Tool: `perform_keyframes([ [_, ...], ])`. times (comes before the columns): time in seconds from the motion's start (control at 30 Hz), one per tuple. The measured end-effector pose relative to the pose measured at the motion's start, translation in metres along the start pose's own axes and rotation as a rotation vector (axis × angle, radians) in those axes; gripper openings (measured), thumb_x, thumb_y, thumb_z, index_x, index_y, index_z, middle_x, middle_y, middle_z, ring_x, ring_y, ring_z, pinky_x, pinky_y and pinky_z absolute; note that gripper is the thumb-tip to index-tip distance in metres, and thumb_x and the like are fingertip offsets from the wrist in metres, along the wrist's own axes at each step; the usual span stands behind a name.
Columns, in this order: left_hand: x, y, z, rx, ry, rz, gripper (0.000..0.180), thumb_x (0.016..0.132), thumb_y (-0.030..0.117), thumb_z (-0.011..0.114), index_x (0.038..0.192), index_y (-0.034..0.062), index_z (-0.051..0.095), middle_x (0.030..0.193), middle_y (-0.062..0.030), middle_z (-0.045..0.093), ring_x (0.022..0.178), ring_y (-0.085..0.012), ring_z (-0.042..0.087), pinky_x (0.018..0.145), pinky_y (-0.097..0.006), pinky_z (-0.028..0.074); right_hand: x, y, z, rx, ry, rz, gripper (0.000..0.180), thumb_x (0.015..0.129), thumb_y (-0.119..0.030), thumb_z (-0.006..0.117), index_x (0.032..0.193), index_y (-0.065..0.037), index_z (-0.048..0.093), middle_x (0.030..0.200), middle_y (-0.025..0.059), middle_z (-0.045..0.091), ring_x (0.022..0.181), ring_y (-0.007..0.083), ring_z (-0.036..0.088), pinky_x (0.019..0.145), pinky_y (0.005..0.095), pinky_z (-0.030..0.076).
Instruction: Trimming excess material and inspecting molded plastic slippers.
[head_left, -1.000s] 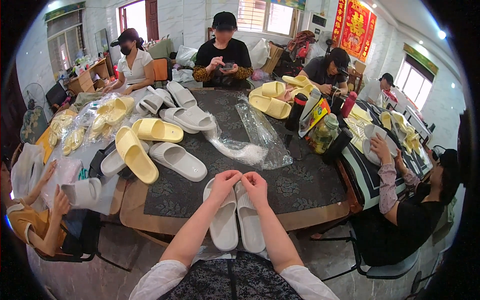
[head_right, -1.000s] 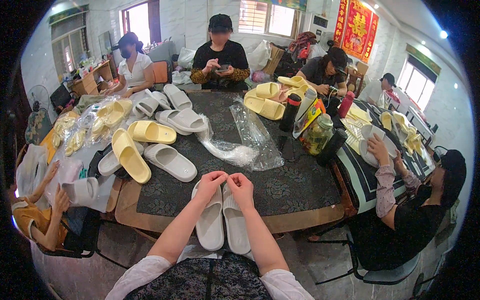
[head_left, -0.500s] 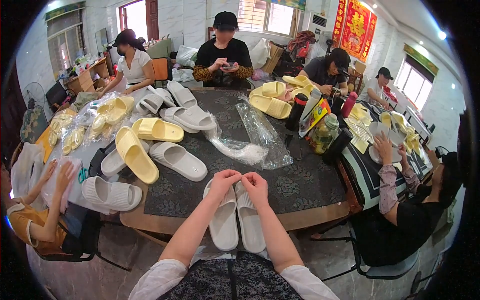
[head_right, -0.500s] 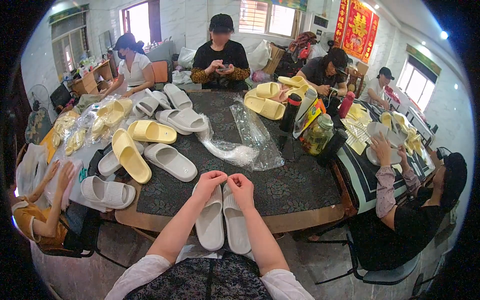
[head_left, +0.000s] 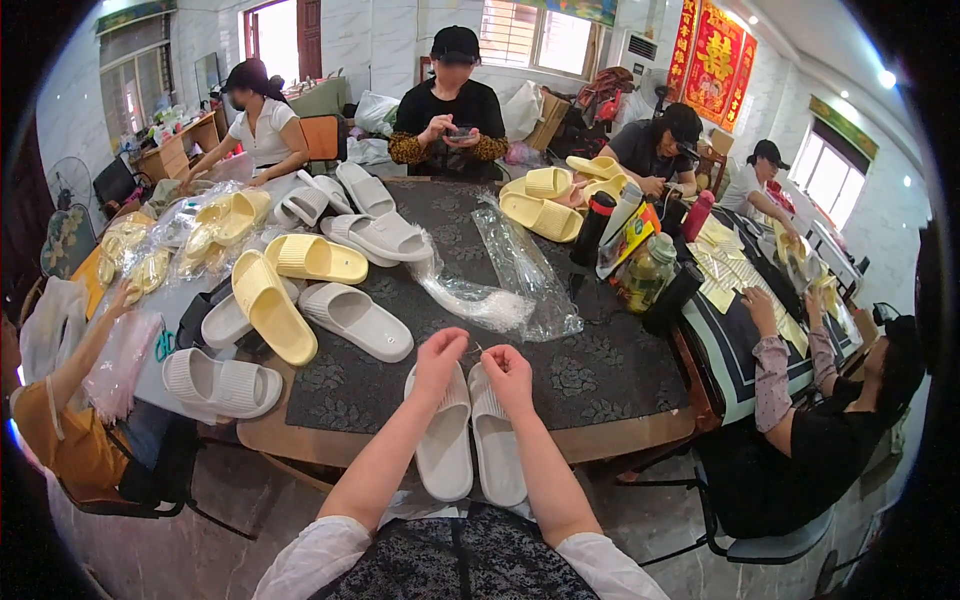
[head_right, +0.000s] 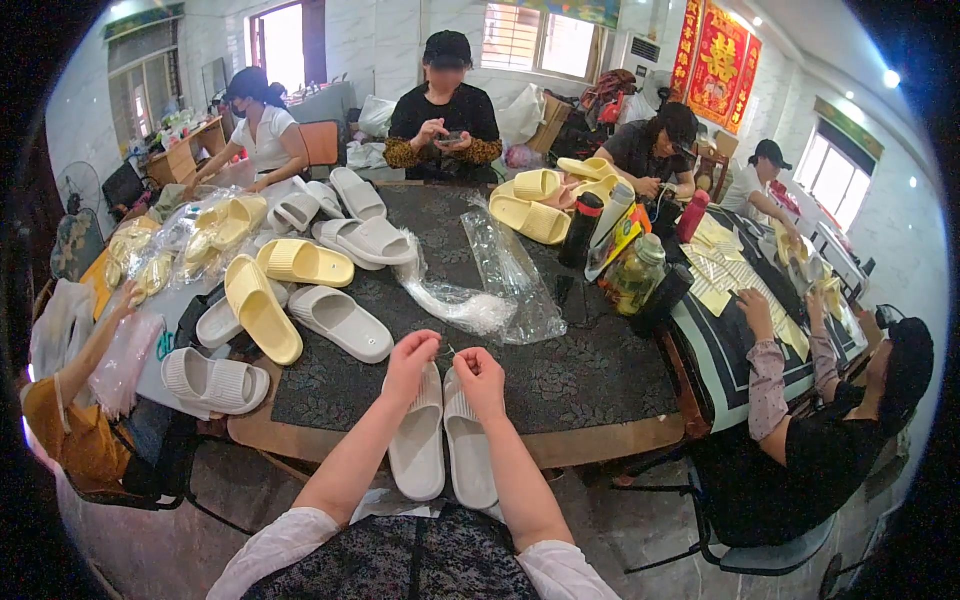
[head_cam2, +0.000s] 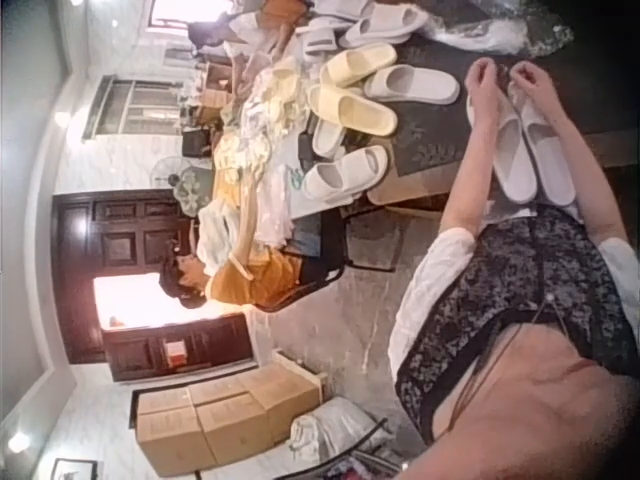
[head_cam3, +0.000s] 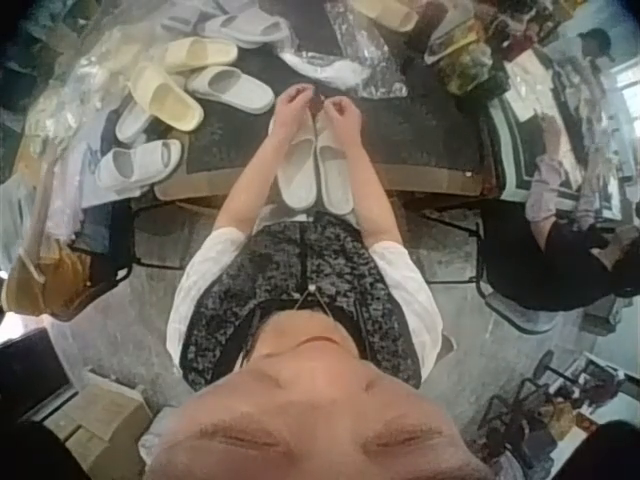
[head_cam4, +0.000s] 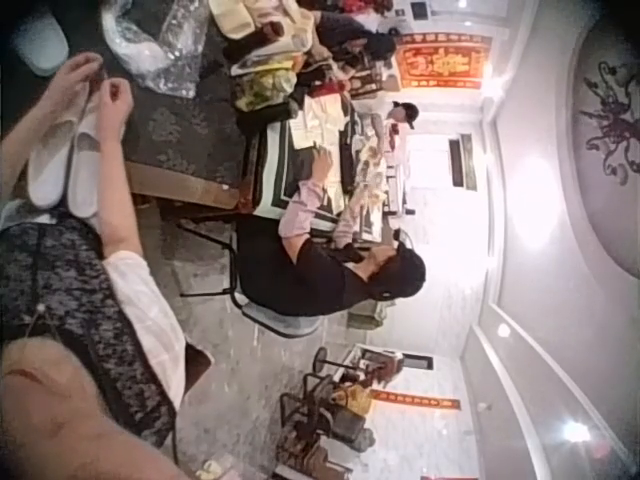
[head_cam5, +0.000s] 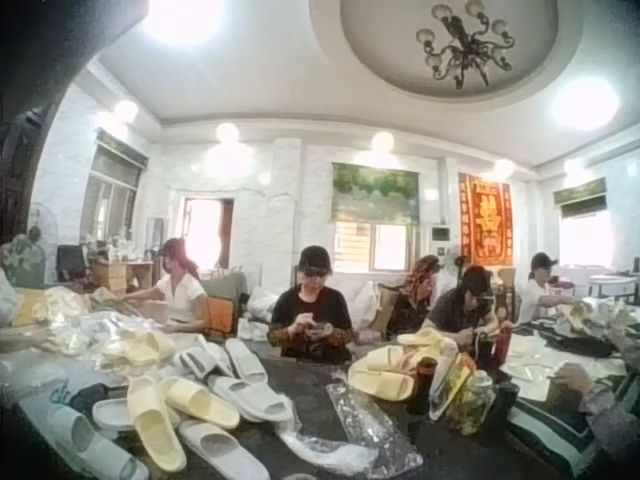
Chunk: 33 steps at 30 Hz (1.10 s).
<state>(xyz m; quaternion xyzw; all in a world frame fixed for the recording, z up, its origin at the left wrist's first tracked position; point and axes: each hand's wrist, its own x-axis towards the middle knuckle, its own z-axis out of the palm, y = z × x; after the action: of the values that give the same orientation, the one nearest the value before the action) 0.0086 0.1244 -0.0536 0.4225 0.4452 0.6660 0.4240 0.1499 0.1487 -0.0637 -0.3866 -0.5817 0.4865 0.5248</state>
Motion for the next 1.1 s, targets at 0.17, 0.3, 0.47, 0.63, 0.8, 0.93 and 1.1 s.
perform_keyframes([
  [0.17,-0.012,0.039,-0.051,0.114,0.242,0.157,0.018,0.086,0.010,0.063,0.102,0.0011,0.065,0.090,0.0012,0.062,0.081,-0.0078,0.056,0.078,-0.022,0.044,0.001,0.001,0.000,-0.020,-0.005,-0.053,0.010,0.086,-0.012,0.066,0.089,-0.002,0.065,0.072,-0.0037,0.060,0.064,0.0025,0.051,0.059,0.0196,0.043],
  [0.3,-0.042,0.078,-0.123,0.917,0.476,0.348,0.038,0.076,0.017,0.071,0.111,0.0058,0.063,0.111,-0.0179,0.060,0.105,-0.0296,0.054,0.093,-0.039,0.042,0.002,0.001,-0.008,-0.083,0.033,-0.052,0.012,0.085,-0.012,0.068,0.092,-0.003,0.064,0.076,-0.0024,0.060,0.062,0.0033,0.050,0.058,0.0210,0.043],
  [0.47,-0.077,0.078,-0.252,1.619,0.945,0.235,0.068,0.071,0.029,0.076,0.131,0.0095,0.050,0.141,-0.0269,0.033,0.128,-0.0447,0.030,0.107,-0.053,0.026,-0.007,-0.041,0.002,-0.278,0.134,-0.317,0.019,0.081,-0.012,0.071,0.096,-0.004,0.062,0.085,0.0040,0.060,0.056,0.0096,0.049,0.055,0.0247,0.044],
  [0.63,-0.105,0.088,-0.295,1.632,0.751,-0.036,0.081,0.063,0.034,0.080,0.134,0.0108,0.048,0.143,-0.0260,0.033,0.127,-0.0423,0.035,0.104,-0.054,0.031,-0.025,-0.081,-0.004,-0.417,0.020,-0.445,0.014,0.079,-0.012,0.071,0.089,-0.006,0.063,0.077,0.0029,0.061,0.052,0.0121,0.049,0.052,0.0268,0.043],
  [0.8,-0.126,0.102,-0.261,1.622,0.750,-0.134,0.080,0.061,0.031,0.079,0.132,0.0107,0.049,0.135,-0.0243,0.040,0.121,-0.0414,0.040,0.098,-0.054,0.037,-0.068,-0.098,-0.032,-0.871,-0.423,-0.127,0.039,0.083,-0.045,0.066,0.084,-0.006,0.066,0.079,0.0072,0.067,0.063,0.0238,0.064,0.059,0.0366,0.050],
  [0.93,-0.144,0.105,-0.210,1.623,0.621,-0.099,0.079,0.062,0.033,0.080,0.129,0.0057,0.050,0.126,-0.0251,0.046,0.117,-0.0420,0.041,0.097,-0.051,0.038,-0.092,-0.086,-0.038,-1.174,-0.603,-0.003,0.064,0.081,-0.065,0.056,0.090,-0.002,0.065,0.083,0.0142,0.068,0.074,0.0314,0.067,0.069,0.0425,0.053],
  [1.1,-0.163,0.098,-0.139,1.407,0.271,0.024,0.068,0.070,0.035,0.078,0.124,0.0029,0.052,0.113,-0.0234,0.050,0.107,-0.0401,0.044,0.094,-0.048,0.039,-0.101,-0.069,-0.001,-1.201,-0.488,-0.043,0.072,0.080,-0.069,0.054,0.093,0.002,0.061,0.082,0.0187,0.066,0.076,0.0350,0.066,0.069,0.0447,0.053],
])
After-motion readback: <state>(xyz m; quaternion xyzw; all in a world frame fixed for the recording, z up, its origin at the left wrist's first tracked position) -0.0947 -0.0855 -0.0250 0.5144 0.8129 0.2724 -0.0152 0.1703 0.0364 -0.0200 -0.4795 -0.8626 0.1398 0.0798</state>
